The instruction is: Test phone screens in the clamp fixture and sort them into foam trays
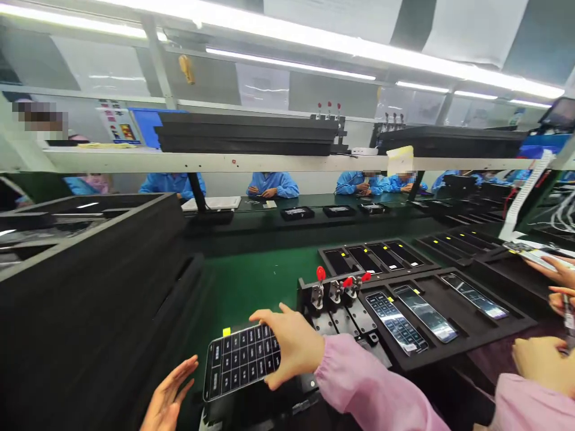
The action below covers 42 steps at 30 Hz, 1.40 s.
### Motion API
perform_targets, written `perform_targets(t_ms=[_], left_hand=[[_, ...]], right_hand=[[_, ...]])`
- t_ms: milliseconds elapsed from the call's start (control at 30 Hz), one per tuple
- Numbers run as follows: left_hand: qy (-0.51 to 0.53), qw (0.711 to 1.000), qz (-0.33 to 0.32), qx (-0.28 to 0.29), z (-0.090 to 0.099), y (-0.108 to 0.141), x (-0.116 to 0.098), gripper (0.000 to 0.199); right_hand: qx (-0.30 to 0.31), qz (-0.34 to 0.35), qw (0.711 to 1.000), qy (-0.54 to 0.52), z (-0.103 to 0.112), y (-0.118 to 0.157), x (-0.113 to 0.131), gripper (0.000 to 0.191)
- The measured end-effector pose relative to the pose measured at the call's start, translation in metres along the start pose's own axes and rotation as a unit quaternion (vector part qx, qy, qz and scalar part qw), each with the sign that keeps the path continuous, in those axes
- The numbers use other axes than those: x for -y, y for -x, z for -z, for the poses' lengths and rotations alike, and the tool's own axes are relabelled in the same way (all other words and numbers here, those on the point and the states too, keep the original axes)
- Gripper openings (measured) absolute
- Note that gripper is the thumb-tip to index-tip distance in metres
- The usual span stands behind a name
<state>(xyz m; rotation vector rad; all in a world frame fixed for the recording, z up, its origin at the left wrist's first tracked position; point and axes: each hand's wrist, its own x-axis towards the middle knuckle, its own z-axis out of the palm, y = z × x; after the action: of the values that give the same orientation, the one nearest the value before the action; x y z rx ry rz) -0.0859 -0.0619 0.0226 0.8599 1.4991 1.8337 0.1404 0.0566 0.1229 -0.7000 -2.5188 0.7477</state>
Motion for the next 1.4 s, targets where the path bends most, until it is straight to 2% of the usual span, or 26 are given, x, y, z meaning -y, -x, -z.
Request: perform_targets(t_ms=[100,200,367,500,633,667,733,800,867,967,1067,1133,1233,1333,1400], left_hand=[[-0.084,0.995,0.002,0.060,0.000,-0.002,-0.001,0.053],[-0.167,0.980,-0.010,0.107,-0.001,-0.012,0.003,0.047],[-0.253,0.950,-0.001,0.182,-0.004,-0.031,0.012,0.037],[-0.294,0.928,-0.063,0.221,-0.009,-0.040,0.014,0.031],[-0.302,0.917,-0.082,0.245,-0.015,-0.047,0.014,0.027],[-0.304,0.915,-0.084,0.251,-0.016,-0.048,0.015,0.026],[-0.306,0.911,-0.090,0.260,-0.019,-0.050,0.015,0.025],[-0.306,0.908,-0.094,0.269,-0.020,-0.050,0.015,0.027],[-0.305,0.906,-0.097,0.276,-0.021,-0.050,0.015,0.029],[-0.305,0.904,-0.102,0.282,-0.020,-0.049,0.013,0.026],[-0.307,0.899,-0.112,0.291,-0.019,-0.046,0.011,0.023],[-0.307,0.896,-0.116,0.298,-0.022,-0.043,0.010,0.021],[-0.308,0.890,-0.122,0.313,-0.036,-0.036,0.008,0.021],[-0.296,0.878,-0.126,0.355,-0.062,-0.027,0.006,0.022],[-0.284,0.871,-0.124,0.382,-0.081,-0.023,0.005,0.022]], right_hand=[[0.060,-0.018,0.998,-0.011,-0.037,-0.001,-0.019,0.098],[0.084,-0.041,0.996,-0.009,-0.055,0.000,-0.035,0.095],[0.126,-0.058,0.990,-0.001,-0.059,0.003,-0.040,0.099],[0.146,-0.053,0.988,0.022,-0.058,0.006,-0.036,0.102],[0.151,-0.036,0.988,0.008,-0.055,0.014,-0.036,0.102],[0.139,-0.038,0.990,-0.007,-0.055,0.018,-0.036,0.103],[0.064,-0.068,0.995,-0.039,-0.056,0.028,-0.037,0.100],[-0.042,-0.122,0.991,-0.046,-0.061,0.040,-0.038,0.080],[-0.112,-0.157,0.981,-0.019,-0.069,0.052,-0.039,0.056],[-0.110,-0.150,0.981,0.044,-0.083,0.063,-0.037,0.044],[-0.110,-0.125,0.982,0.086,-0.086,0.068,-0.032,0.039],[-0.147,-0.101,0.979,0.094,-0.080,0.071,-0.026,0.038],[-0.263,-0.044,0.960,0.085,-0.059,0.075,-0.018,0.037],[-0.411,-0.007,0.909,0.069,-0.028,0.072,-0.019,0.029],[-0.484,-0.006,0.873,0.052,-0.006,0.065,-0.024,0.024]])
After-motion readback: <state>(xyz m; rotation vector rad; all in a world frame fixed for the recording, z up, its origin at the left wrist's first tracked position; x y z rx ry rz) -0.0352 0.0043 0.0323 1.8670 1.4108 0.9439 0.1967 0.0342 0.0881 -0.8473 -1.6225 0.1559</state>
